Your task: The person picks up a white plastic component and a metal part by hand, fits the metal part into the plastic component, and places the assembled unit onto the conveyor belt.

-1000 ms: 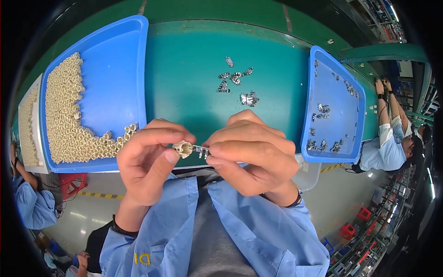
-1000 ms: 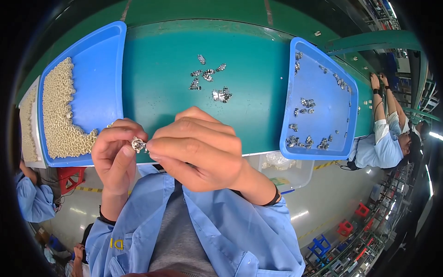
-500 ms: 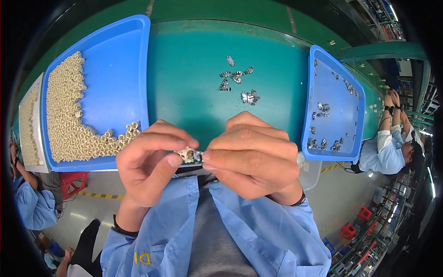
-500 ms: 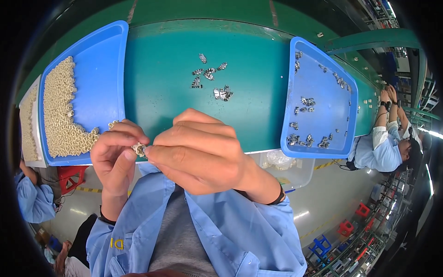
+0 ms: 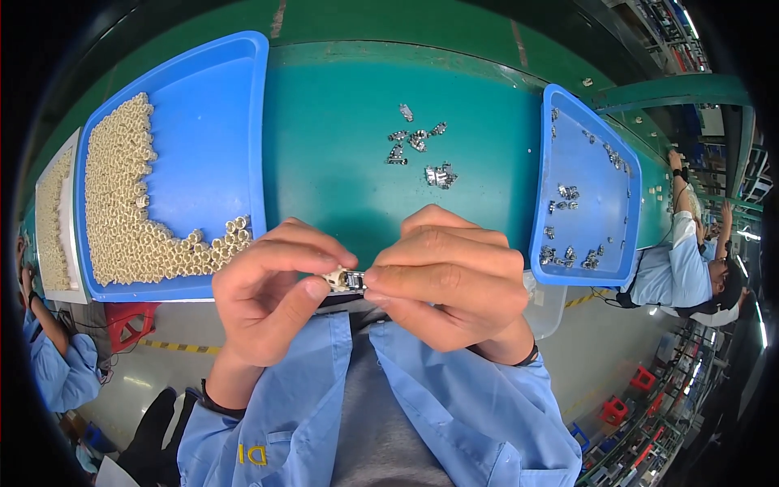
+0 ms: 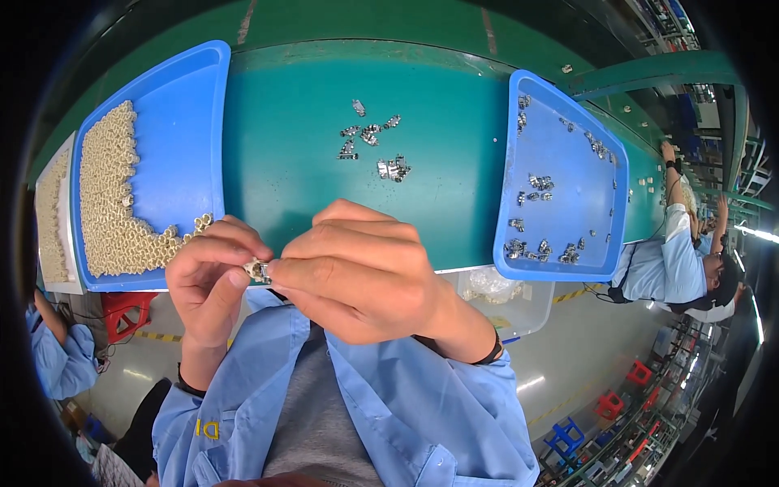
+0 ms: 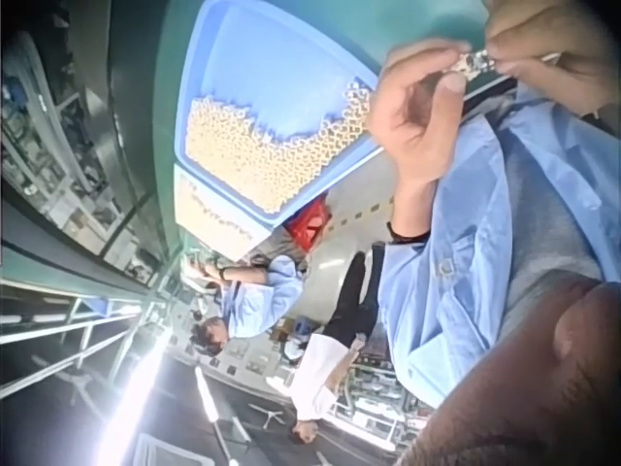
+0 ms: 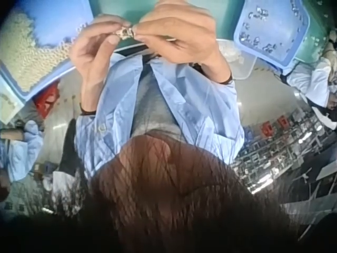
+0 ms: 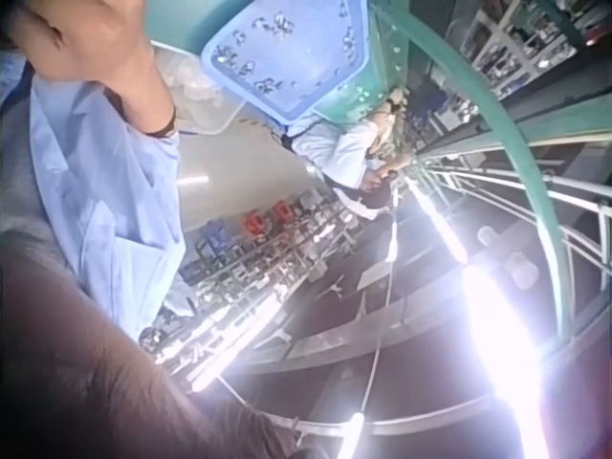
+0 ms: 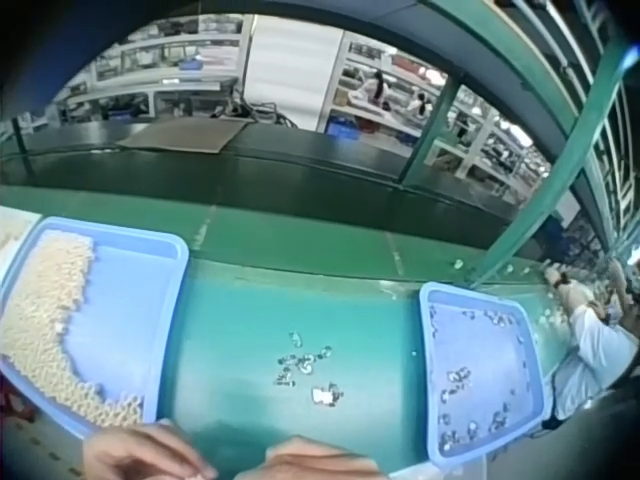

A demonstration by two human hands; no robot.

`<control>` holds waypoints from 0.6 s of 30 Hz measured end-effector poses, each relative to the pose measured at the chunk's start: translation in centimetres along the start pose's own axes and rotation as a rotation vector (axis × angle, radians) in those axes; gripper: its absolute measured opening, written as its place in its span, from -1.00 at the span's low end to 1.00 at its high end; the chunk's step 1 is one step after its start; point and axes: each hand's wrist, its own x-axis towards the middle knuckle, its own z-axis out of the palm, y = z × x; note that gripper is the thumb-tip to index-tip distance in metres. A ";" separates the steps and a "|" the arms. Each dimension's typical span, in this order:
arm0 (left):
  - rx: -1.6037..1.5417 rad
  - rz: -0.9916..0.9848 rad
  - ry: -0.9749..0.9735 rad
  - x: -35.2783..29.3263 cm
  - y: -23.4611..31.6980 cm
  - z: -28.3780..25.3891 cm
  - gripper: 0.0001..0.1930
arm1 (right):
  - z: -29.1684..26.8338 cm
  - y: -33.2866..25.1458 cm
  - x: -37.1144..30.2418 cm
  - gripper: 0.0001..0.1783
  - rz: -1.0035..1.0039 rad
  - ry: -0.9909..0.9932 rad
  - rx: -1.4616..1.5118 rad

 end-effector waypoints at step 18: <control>-0.353 -0.160 0.034 0.1 -3.3 1.1 -0.79 | 0.1 0.8 -2.6 -0.57 0.328 -0.076 0.010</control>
